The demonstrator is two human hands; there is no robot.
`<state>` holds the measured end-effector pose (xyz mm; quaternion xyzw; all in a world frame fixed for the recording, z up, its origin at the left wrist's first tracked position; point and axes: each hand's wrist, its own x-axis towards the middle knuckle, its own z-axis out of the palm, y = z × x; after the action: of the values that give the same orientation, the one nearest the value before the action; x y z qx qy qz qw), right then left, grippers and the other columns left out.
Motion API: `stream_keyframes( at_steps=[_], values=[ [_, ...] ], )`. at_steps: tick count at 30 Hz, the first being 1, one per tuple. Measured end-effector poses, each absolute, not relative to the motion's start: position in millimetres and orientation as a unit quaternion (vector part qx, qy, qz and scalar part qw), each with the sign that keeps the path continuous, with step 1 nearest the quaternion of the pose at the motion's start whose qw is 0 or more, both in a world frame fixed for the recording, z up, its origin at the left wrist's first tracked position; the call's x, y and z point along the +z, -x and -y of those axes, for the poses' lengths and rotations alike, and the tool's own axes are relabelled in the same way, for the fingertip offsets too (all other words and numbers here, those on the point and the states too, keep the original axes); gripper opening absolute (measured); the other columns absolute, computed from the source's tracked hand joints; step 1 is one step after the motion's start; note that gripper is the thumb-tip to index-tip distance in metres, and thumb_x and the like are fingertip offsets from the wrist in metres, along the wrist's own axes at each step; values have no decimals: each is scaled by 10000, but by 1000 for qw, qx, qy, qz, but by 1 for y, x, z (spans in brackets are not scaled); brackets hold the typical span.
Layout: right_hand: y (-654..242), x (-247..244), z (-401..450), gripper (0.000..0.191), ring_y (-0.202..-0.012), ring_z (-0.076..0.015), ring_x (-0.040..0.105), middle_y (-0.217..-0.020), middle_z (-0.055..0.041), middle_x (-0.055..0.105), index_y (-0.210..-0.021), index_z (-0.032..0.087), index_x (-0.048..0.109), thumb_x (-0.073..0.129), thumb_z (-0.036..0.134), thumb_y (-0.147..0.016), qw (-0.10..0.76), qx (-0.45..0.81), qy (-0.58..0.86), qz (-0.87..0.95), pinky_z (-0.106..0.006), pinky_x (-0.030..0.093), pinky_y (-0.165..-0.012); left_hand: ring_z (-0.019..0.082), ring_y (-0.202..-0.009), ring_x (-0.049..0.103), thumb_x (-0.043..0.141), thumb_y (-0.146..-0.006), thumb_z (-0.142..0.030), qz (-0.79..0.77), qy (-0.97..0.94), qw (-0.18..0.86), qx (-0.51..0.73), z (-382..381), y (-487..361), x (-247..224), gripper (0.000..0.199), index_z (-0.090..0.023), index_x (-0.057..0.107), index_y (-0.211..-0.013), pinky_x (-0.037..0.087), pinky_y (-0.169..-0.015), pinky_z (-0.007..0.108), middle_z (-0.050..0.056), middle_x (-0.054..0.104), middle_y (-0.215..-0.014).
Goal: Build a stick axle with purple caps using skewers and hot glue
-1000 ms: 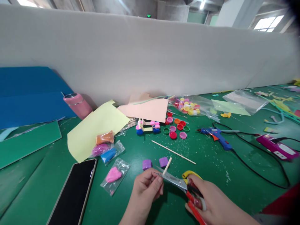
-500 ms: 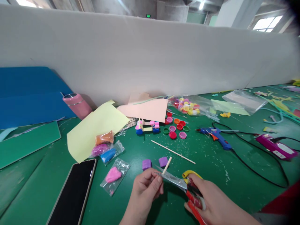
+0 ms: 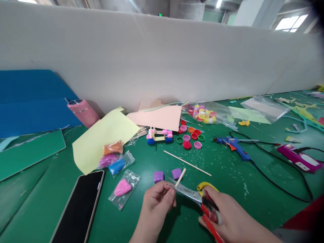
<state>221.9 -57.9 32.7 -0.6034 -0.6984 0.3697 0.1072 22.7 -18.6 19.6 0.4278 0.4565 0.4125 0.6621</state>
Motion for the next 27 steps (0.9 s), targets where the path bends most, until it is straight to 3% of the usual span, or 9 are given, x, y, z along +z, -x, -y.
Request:
stream_keyframes(
  at_steps=[12, 19, 23, 27],
  values=[
    [-220, 33, 59, 251, -508, -112, 384, -620, 61, 495, -735, 234, 357, 581, 338, -692, 95, 383, 599, 697, -211, 290, -466, 44, -401, 268, 660, -710, -390, -361, -361, 759, 403, 18, -19, 23, 275, -131, 583, -663, 141, -405, 191, -61, 410, -427],
    [-224, 35, 57, 277, -527, -113, 420, -652, 62, 499, -809, 235, 402, 627, 282, -655, 142, 364, 596, 701, -201, 356, -491, 39, -382, 278, 664, -719, -350, -267, -282, 824, 413, 21, -19, 18, 228, -144, 595, -648, 214, -459, 205, -70, 408, -386],
    [-241, 27, 51, 365, -668, -153, 562, -811, 6, 595, -995, 221, 431, 609, 339, -699, 176, 342, 641, 664, -236, 452, -624, 10, -350, 221, 620, -769, -305, -276, -245, 813, 451, 16, -20, 21, 196, -139, 600, -666, 234, -467, 198, -81, 422, -397],
    [-268, 12, 40, 372, -871, -230, 602, -978, -64, 624, -1047, 203, 472, 539, 407, -743, 163, 229, 738, 614, -343, 464, -759, 20, -385, 282, 622, -767, -308, -338, -269, 771, 468, 14, -21, 22, 200, -132, 598, -675, 216, -446, 184, -61, 454, -438]
  ],
)
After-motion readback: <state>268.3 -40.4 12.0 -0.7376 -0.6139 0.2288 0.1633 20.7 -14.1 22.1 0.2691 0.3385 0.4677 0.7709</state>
